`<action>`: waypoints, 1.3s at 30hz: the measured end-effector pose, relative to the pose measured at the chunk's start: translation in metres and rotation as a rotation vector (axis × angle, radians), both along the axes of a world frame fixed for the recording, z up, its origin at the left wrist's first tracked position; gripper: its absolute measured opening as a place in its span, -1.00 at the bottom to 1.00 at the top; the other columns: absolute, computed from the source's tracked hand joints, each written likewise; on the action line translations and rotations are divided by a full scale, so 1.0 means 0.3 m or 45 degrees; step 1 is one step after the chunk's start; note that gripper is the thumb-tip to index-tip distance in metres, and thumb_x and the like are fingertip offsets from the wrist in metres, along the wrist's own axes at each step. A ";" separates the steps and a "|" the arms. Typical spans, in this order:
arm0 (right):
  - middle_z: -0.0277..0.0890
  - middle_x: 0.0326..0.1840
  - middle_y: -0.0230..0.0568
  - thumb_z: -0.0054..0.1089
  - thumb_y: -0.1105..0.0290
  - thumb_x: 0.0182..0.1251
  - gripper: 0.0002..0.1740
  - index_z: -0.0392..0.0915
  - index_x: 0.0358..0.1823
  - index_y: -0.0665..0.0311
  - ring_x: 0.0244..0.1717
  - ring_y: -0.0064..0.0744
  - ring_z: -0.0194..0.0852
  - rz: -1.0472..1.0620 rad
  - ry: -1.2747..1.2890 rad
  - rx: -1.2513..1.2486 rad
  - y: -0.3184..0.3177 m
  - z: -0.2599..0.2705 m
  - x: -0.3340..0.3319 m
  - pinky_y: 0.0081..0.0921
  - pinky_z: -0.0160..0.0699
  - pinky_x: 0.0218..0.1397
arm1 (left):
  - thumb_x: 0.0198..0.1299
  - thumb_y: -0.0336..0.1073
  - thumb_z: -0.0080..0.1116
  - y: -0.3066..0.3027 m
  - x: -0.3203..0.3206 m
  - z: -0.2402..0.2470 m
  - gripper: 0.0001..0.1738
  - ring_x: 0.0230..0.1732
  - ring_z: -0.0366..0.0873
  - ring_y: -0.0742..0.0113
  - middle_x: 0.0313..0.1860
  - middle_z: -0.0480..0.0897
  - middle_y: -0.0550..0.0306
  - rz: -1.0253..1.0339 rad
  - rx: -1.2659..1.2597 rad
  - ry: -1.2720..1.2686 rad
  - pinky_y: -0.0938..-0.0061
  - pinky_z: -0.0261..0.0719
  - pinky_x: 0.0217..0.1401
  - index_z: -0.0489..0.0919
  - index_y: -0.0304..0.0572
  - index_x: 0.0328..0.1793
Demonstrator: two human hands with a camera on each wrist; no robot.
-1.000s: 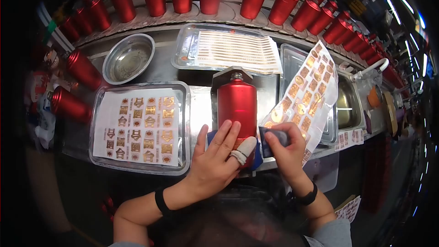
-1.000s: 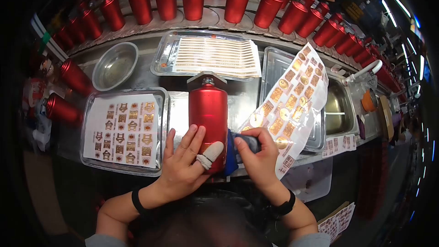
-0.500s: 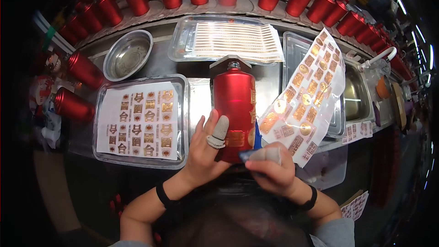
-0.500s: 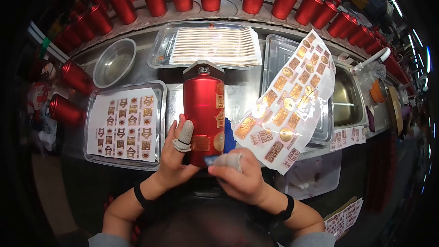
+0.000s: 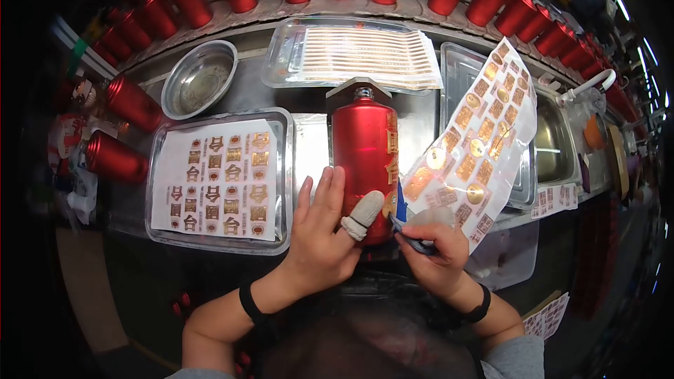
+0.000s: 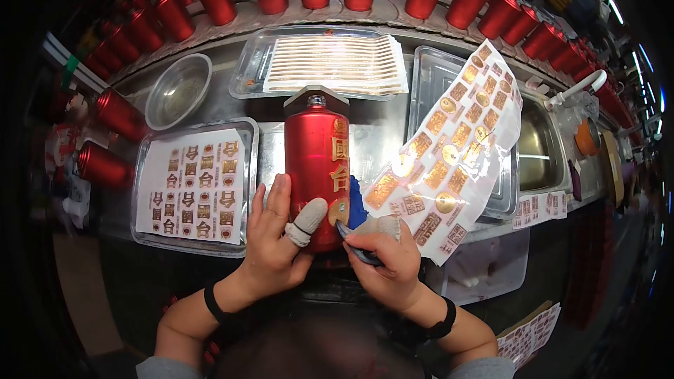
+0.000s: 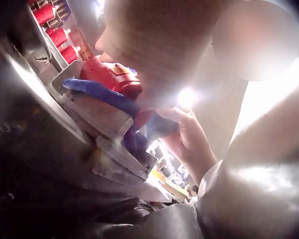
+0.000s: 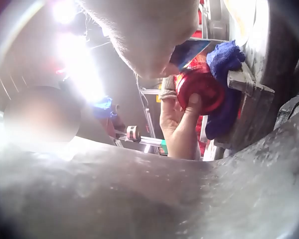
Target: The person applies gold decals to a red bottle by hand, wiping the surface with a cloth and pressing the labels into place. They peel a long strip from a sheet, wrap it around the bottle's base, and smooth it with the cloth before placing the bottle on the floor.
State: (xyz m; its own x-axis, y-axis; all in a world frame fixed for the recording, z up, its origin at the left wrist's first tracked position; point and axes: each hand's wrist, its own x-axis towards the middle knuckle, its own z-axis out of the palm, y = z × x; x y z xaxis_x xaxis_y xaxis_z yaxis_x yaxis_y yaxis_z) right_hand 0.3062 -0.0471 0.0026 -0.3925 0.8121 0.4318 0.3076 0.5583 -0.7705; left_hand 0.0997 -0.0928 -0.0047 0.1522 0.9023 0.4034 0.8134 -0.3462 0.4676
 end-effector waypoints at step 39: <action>0.64 -0.22 -0.30 0.42 0.65 -0.23 -0.57 0.72 -0.20 0.20 -0.28 -0.23 0.51 0.407 -0.132 0.353 -0.012 0.071 -0.028 -0.37 0.51 -0.21 | -0.01 -0.35 0.40 -0.118 -0.023 -0.075 -0.15 0.56 0.13 -0.36 0.55 0.12 -0.53 0.022 -0.061 -0.223 -0.28 -0.04 0.53 0.37 -0.25 0.50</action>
State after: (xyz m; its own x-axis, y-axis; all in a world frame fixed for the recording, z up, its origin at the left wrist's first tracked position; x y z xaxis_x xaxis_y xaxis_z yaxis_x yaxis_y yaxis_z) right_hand 0.2978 -0.0506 0.0240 -0.6582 0.5014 0.5616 0.1533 0.8196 -0.5521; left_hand 0.0928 -0.1283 -0.0272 0.0676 0.9230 0.3789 0.7238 -0.3068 0.6181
